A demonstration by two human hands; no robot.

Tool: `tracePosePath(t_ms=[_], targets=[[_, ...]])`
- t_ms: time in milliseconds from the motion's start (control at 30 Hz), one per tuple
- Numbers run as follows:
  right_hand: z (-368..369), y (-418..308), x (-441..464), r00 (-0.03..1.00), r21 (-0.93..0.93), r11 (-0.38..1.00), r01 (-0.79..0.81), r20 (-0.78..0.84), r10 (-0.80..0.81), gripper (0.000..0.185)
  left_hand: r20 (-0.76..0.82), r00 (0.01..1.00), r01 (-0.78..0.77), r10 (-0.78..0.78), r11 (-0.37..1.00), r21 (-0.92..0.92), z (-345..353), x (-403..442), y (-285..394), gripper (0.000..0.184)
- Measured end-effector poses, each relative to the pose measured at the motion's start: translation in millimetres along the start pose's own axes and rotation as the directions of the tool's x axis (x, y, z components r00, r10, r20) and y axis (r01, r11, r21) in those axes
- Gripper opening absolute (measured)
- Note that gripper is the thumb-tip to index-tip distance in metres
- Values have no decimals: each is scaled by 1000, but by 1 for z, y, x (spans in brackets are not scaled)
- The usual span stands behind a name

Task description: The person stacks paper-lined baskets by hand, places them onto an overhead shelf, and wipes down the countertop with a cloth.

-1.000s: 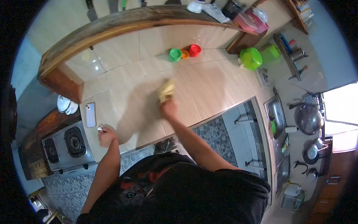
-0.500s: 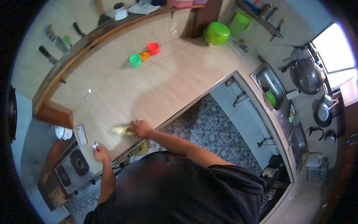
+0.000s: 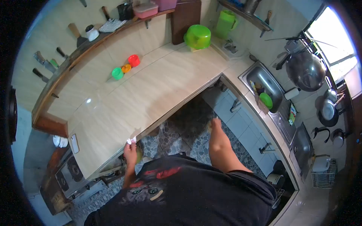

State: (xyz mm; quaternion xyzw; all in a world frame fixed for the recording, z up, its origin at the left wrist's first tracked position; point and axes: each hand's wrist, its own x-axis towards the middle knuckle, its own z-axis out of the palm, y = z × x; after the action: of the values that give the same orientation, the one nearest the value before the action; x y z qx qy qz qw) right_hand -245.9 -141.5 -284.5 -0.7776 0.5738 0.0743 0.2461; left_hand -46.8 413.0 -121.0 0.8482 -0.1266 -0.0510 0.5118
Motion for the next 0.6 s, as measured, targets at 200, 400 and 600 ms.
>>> tracePosePath(t_ms=[200, 400, 600], targets=[[30, 128, -102, 864, 757, 449, -476, 498, 76, 39, 98, 993, -37, 59, 975, -219, 79, 47, 52, 34], [40, 194, -110, 863, 836, 216, -505, 484, 148, 33, 90, 992, -53, 84, 951, -305, 124, 122, 80, 28], [-40, 91, -88, 887, 887, -304, -348, 416, 201, 35, 327, 944, 27, 49, 974, -223, 181, 172, 62, 28]])
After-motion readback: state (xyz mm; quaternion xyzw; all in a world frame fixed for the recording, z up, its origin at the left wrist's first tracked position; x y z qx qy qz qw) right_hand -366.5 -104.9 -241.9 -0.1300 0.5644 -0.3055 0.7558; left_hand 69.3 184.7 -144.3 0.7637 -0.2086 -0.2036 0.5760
